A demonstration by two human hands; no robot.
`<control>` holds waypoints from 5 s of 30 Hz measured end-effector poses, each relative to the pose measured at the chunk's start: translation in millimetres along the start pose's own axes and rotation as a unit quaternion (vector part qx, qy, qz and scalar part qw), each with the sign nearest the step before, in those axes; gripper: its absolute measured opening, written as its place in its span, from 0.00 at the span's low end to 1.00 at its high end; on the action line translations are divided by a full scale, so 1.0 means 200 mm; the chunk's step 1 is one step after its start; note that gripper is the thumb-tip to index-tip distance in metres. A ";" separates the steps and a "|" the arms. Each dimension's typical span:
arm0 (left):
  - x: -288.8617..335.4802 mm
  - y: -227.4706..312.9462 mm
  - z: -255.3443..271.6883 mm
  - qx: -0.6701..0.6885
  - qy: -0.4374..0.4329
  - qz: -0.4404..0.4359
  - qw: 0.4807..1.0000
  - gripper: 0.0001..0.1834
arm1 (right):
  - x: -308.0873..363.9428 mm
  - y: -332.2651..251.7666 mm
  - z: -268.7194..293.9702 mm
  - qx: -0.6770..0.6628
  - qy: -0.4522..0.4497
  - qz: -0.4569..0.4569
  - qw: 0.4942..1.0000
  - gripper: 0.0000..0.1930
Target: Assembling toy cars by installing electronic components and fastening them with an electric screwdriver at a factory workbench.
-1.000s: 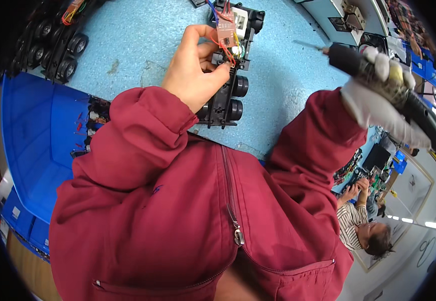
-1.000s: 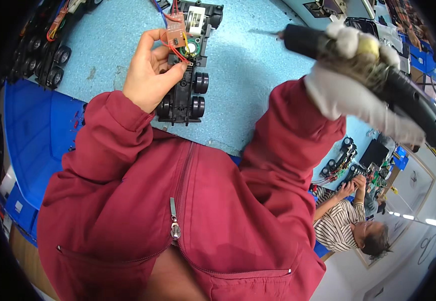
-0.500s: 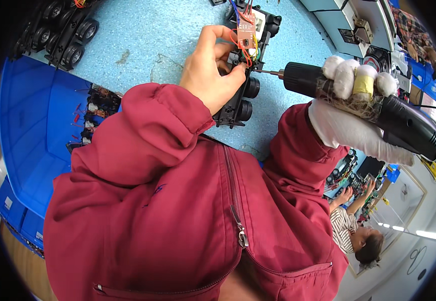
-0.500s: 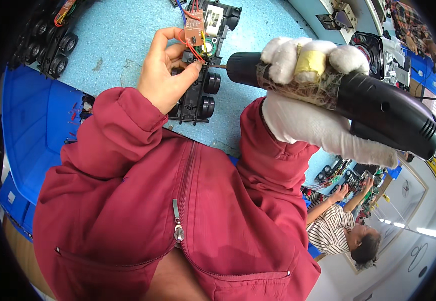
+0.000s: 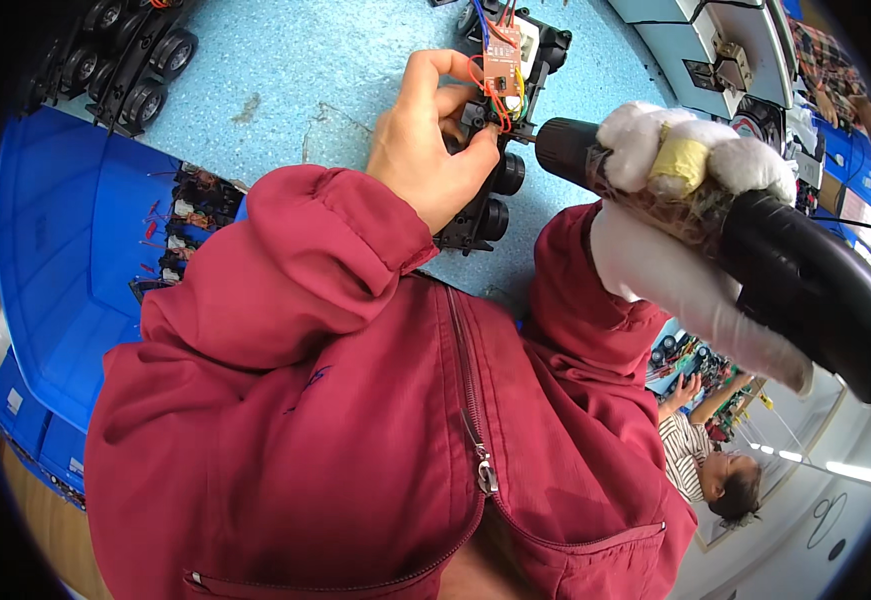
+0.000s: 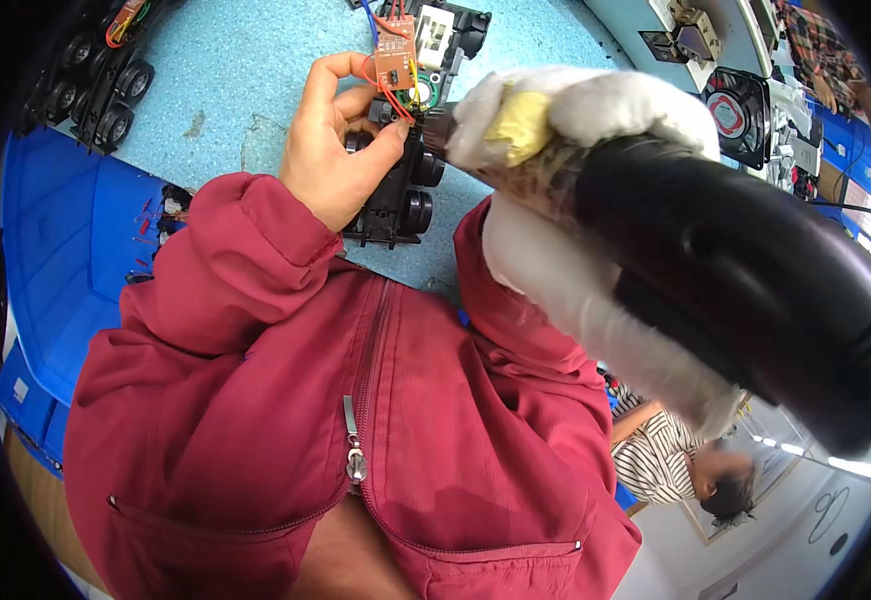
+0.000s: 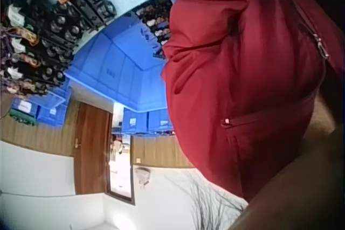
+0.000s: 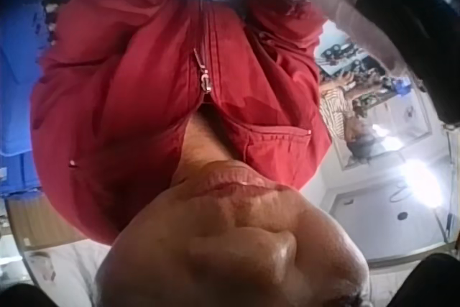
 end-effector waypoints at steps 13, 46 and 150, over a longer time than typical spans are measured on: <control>0.02 0.03 -0.03 -0.054 0.045 -0.054 0.996 0.37 | -0.03 0.04 -0.07 -0.001 -0.060 0.078 0.995 0.52; -0.38 0.23 0.06 -0.178 -0.068 -0.309 0.932 0.11 | -0.04 -0.06 0.22 -0.056 0.062 -0.038 0.996 0.45; -0.23 0.15 -0.01 -0.246 -0.089 -0.257 0.930 0.31 | -0.18 -0.29 0.48 -0.079 0.169 0.093 0.978 0.43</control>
Point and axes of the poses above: each hand's wrist, its own x-axis away from the middle knuckle, its own z-axis out of the back of the hand, y = z × x, the point moved 6 cm from there along -x, towards the middle knuckle, and after that the axes turned 5 degrees about -y, right-handed, at the moved point
